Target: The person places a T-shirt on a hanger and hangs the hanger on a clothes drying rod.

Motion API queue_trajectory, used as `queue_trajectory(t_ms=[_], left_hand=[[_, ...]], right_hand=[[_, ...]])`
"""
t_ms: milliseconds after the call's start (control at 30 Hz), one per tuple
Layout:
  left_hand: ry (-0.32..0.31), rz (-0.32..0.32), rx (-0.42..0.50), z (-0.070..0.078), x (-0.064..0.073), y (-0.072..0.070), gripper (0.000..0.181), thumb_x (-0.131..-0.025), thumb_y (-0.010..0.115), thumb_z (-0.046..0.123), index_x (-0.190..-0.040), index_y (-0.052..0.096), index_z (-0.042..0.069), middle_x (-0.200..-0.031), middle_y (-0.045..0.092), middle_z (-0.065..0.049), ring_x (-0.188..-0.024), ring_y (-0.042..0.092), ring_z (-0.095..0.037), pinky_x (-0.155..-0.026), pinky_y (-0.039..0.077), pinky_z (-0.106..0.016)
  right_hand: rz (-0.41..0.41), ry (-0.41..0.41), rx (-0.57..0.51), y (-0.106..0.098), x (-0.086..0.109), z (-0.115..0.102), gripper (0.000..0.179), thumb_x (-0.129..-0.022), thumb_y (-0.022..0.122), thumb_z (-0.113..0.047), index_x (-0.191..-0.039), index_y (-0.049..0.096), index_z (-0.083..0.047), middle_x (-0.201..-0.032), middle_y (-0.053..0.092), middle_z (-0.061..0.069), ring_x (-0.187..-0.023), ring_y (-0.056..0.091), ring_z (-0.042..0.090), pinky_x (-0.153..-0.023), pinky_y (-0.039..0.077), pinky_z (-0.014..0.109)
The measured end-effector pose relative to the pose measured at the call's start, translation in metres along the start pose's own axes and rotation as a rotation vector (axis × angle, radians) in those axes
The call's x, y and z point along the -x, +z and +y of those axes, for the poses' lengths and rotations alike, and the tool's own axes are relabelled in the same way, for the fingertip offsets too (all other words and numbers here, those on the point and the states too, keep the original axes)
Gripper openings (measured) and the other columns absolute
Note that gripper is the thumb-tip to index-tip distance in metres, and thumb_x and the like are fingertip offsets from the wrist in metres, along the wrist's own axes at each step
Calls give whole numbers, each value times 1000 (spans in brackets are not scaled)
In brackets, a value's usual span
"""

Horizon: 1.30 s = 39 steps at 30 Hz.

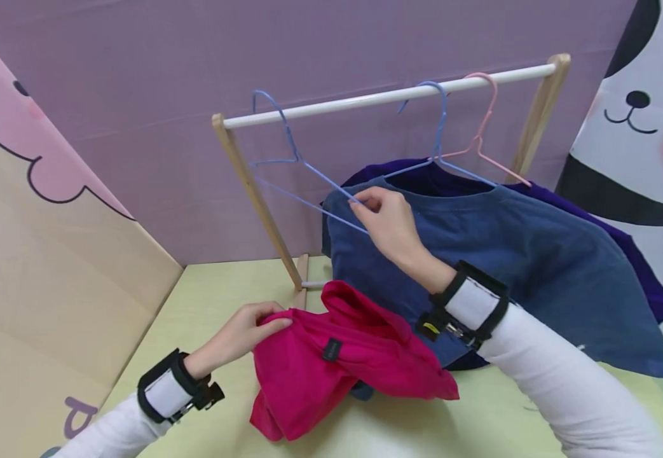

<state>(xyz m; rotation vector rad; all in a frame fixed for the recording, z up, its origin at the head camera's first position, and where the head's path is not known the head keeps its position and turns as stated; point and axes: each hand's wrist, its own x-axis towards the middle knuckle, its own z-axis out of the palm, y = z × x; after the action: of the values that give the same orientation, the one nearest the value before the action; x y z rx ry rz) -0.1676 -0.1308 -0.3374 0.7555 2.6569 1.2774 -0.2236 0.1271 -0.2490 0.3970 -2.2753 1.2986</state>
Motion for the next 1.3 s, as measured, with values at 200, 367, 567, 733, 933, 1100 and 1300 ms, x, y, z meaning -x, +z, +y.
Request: queue_trajectory(t_ms=[200,367,567,733,933,1100,1300], left_hand=[[-13,31,-30,-2,0,-3,13,-84,58,21,-93,62,12,-72,55,0,-64,49,-14,-59,45,-34],[-11,57,-50,-5,-1,-5,13,-84,59,21,-91,62,11,-72,55,0,-64,48,-14,-59,44,-34],[-23,69,-54,-8,-3,-8,13,-84,59,21,-90,62,10,-72,56,-1,-63,49,-14,-58,45,-33],[-36,58,-40,-8,-2,-11,12,-85,58,22,-88,61,12,-70,54,-1,-62,49,-15,-58,45,-35],[-22,45,-28,-9,-1,-12,12,-86,56,22,-91,61,12,-74,55,-1,-65,50,-14,-60,46,-34],[-7,29,-24,6,2,-16,10,-85,56,14,-90,61,7,-73,55,-3,-65,50,-16,-59,45,-33],[29,-7,-35,-11,1,-15,11,-83,60,23,-89,62,15,-72,55,0,-65,49,-14,-57,45,-31]], right_hand=[[42,30,40,-44,17,12,22,-82,61,-25,-91,65,-5,-66,59,-6,-61,48,10,-52,36,20],[16,101,115,-78,37,27,24,-80,63,-31,-92,66,-11,-69,58,-22,-62,48,7,-51,36,17],[-19,124,189,-113,65,45,19,-79,65,-27,-90,66,-11,-73,59,-23,-63,49,6,-50,36,14],[-53,152,271,-138,84,57,17,-79,65,-25,-88,66,-10,-72,61,-13,-62,47,7,-49,37,15],[-57,104,249,-167,98,72,4,-78,63,-5,-82,64,-4,-53,46,-5,-45,38,10,-37,26,25],[-73,28,66,-177,107,87,19,-72,58,16,-77,64,-1,-51,40,-3,-38,31,10,-32,20,28],[-131,20,115,-178,116,96,21,-68,61,16,-77,64,-4,-57,46,-4,-43,35,11,-33,23,28]])
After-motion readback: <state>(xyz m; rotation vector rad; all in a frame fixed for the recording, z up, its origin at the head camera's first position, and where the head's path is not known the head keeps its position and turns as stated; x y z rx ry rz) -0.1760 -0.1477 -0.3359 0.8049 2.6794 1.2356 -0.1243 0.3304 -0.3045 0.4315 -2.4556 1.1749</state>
